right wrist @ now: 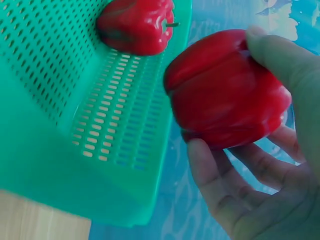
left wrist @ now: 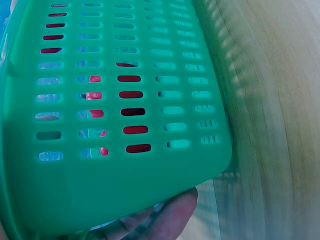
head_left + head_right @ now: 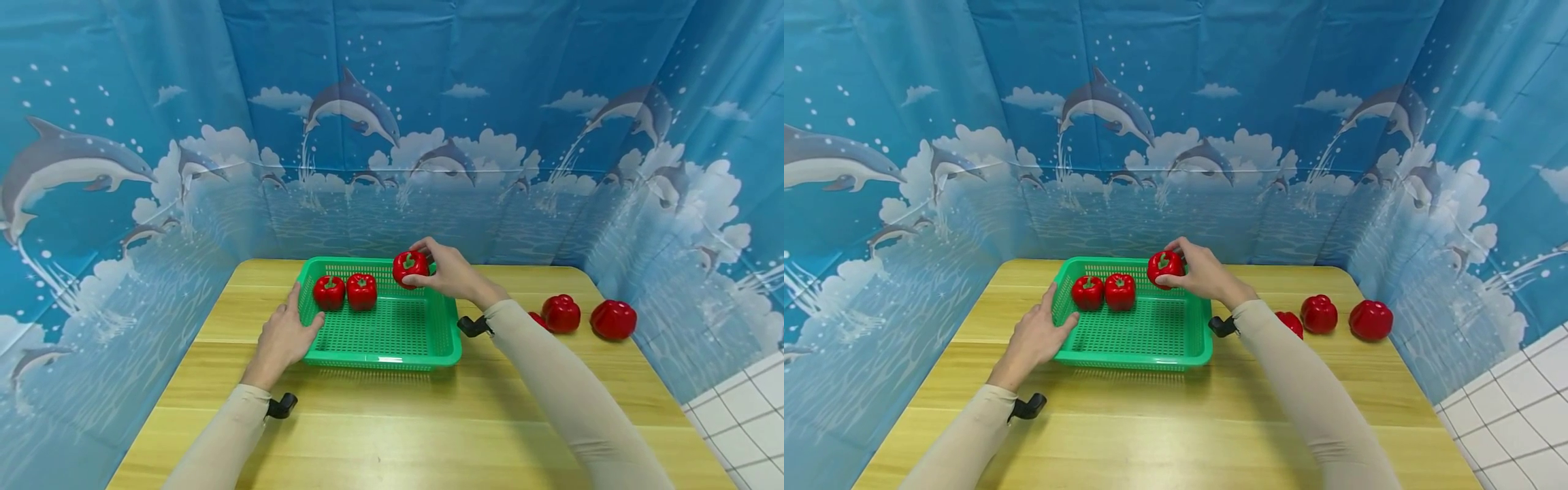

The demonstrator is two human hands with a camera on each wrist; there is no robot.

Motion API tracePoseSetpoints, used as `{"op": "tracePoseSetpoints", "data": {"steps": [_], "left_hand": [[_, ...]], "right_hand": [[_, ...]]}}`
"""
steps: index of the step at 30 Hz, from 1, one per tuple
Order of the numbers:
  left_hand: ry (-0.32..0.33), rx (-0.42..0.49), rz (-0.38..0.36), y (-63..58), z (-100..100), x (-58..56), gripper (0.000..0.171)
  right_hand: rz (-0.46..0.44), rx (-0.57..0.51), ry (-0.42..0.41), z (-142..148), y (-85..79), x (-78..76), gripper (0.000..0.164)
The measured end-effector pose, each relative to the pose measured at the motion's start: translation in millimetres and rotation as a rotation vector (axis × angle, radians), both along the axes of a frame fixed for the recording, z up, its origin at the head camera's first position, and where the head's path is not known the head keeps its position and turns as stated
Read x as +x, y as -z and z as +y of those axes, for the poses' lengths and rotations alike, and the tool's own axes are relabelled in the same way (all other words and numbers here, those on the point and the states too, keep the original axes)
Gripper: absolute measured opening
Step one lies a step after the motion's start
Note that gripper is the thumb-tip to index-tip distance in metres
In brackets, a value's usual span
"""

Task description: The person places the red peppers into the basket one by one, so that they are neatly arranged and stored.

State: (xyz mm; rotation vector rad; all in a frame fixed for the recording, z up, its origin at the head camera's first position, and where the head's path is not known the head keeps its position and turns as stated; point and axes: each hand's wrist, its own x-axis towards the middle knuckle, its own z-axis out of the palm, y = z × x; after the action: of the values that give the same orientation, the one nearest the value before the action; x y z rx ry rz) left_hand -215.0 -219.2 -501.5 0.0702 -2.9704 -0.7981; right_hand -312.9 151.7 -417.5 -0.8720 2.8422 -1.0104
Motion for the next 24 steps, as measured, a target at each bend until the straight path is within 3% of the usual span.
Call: {"op": "tracePoseSetpoints", "data": {"steps": [13,24], "left_hand": [[0.004,-0.005,-0.004,-1.3,0.2,1.6,0.099],[0.002,-0.007,0.002,-1.3,-0.9,1.1,0.099]], "right_hand": [[-0.08,0.056,-0.021,-20.3,13.3,-3.1,0.079],[-0.136,0.072,0.012,-30.0,23.3,-8.8,0.073]]}}
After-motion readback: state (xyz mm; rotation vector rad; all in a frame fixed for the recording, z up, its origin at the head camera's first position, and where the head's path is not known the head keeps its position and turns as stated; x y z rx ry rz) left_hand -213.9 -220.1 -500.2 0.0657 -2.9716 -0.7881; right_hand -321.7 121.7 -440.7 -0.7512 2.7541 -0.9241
